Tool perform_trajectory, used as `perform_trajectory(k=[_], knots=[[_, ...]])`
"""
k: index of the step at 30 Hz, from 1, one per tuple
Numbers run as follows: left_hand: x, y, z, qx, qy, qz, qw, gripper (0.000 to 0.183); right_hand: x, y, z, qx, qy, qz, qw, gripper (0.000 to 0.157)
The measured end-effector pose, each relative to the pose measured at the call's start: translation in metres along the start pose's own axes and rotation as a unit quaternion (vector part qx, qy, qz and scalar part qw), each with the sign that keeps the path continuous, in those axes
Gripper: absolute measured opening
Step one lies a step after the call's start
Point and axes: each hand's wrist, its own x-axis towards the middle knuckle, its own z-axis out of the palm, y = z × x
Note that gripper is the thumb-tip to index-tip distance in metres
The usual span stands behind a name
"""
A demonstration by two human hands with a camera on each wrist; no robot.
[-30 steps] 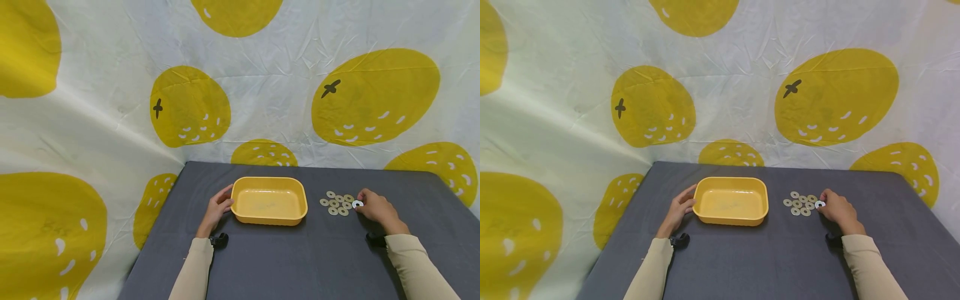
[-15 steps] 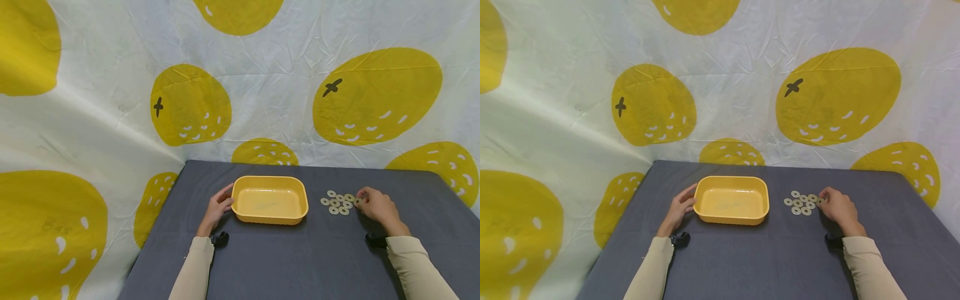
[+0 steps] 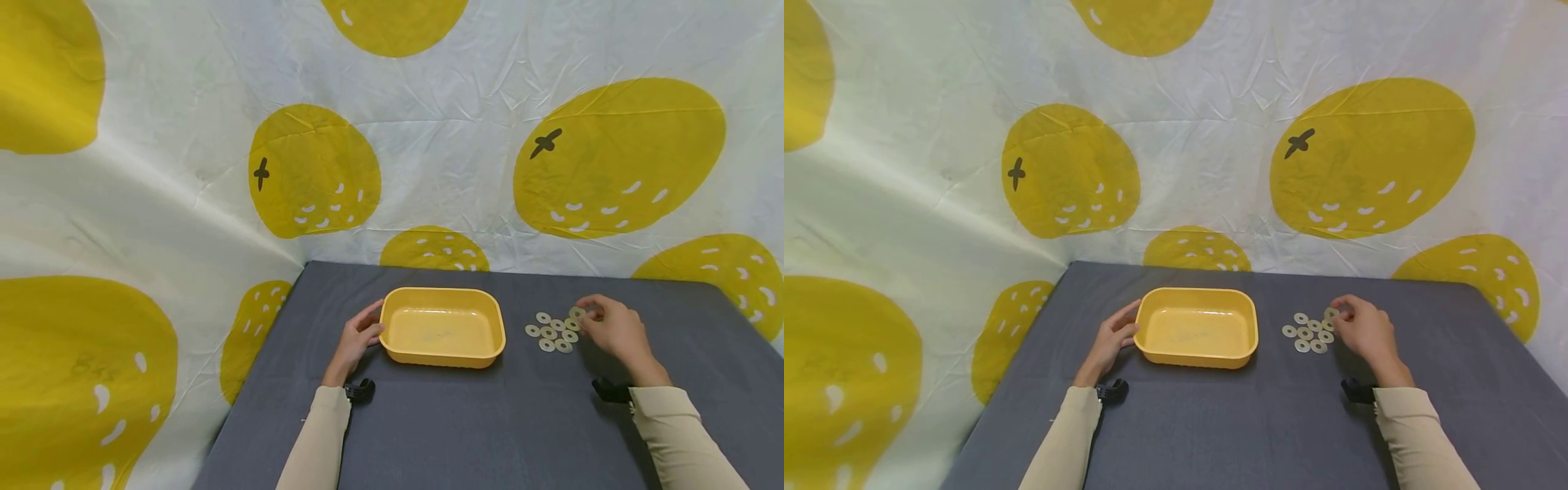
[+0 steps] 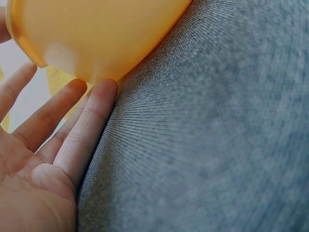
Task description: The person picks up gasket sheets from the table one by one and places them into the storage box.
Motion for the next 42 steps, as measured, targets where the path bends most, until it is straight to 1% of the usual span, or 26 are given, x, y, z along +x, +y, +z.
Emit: perform_trajectory(k=[6, 9, 13, 15, 19, 21, 25, 32, 38, 42], knots=[[-0.011, 0.021, 0.002, -0.002, -0.018, 0.004, 0.9998, 0.058, -0.002, -0.019, -0.001, 0.02, 0.019, -0.036, 0.999, 0.03], [-0.014, 0.024, 0.004, 0.0, -0.019, 0.004, 0.9998, 0.058, -0.003, -0.028, 0.0, 0.033, 0.022, -0.046, 0.998, 0.03], [-0.012, 0.02, 0.004, 0.003, -0.022, -0.002, 0.9998, 0.057, -0.005, -0.042, 0.001, 0.053, 0.023, -0.055, 0.997, 0.031], [-0.008, 0.014, 0.003, 0.004, -0.022, -0.002, 0.9998, 0.057, -0.005, -0.048, 0.001, 0.06, 0.022, -0.057, 0.996, 0.032], [-0.001, -0.001, 0.003, 0.002, -0.01, 0.001, 0.9999, 0.058, -0.005, -0.06, 0.003, 0.071, 0.018, -0.059, 0.996, 0.032], [0.0, -0.004, 0.003, 0.002, -0.002, 0.004, 1.0, 0.056, -0.004, -0.065, 0.004, 0.078, 0.016, -0.062, 0.995, 0.032], [0.0, -0.005, 0.004, 0.011, 0.009, 0.01, 0.9998, 0.054, -0.003, -0.074, 0.008, 0.093, 0.017, -0.076, 0.993, 0.032], [-0.001, -0.004, 0.004, 0.024, 0.015, 0.016, 0.9995, 0.054, -0.001, -0.092, 0.013, 0.109, 0.016, -0.099, 0.989, 0.031], [-0.002, -0.003, 0.004, 0.03, 0.019, 0.018, 0.9992, 0.054, 0.001, -0.106, 0.02, 0.123, 0.001, -0.102, 0.987, 0.031], [-0.002, -0.003, 0.003, 0.025, 0.018, 0.017, 0.9994, 0.055, 0.002, -0.116, 0.024, 0.125, -0.008, -0.103, 0.987, 0.031]])
